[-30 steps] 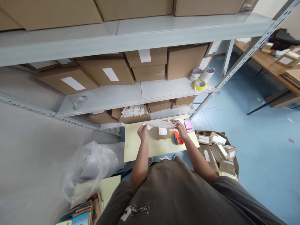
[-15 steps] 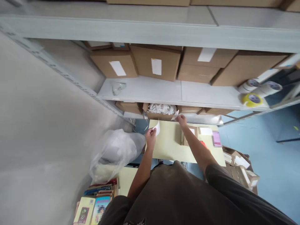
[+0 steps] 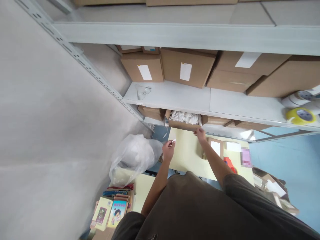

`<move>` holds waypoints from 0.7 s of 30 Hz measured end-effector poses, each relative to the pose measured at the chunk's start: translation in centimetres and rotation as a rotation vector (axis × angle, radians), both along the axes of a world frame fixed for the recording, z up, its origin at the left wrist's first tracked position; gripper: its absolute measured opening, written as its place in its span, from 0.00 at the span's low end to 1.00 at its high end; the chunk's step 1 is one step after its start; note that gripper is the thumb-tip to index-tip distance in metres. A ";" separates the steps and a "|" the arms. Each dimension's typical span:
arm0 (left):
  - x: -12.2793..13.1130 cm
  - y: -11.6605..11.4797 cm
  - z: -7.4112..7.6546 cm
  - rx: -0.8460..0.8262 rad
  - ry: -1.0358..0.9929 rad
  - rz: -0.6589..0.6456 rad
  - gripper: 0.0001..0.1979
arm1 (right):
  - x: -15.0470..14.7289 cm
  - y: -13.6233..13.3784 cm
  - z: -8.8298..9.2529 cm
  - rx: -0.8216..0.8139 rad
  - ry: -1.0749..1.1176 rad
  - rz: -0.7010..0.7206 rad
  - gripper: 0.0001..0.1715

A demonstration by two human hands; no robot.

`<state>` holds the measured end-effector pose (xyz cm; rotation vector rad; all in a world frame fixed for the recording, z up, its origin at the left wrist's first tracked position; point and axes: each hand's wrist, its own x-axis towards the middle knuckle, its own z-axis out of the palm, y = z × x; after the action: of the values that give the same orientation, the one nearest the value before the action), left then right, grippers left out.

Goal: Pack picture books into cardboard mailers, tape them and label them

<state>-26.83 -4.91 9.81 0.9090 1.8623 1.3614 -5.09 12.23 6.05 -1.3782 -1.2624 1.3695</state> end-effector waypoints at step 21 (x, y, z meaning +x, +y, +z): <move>25.7 1.7 -7.9 -0.346 0.037 -0.588 0.21 | 23.6 -14.2 -4.4 -0.377 0.017 -0.083 0.24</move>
<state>-1.12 -3.21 1.95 1.1742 1.6025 0.6490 18.48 -1.93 1.60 -1.6467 -0.9538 1.6135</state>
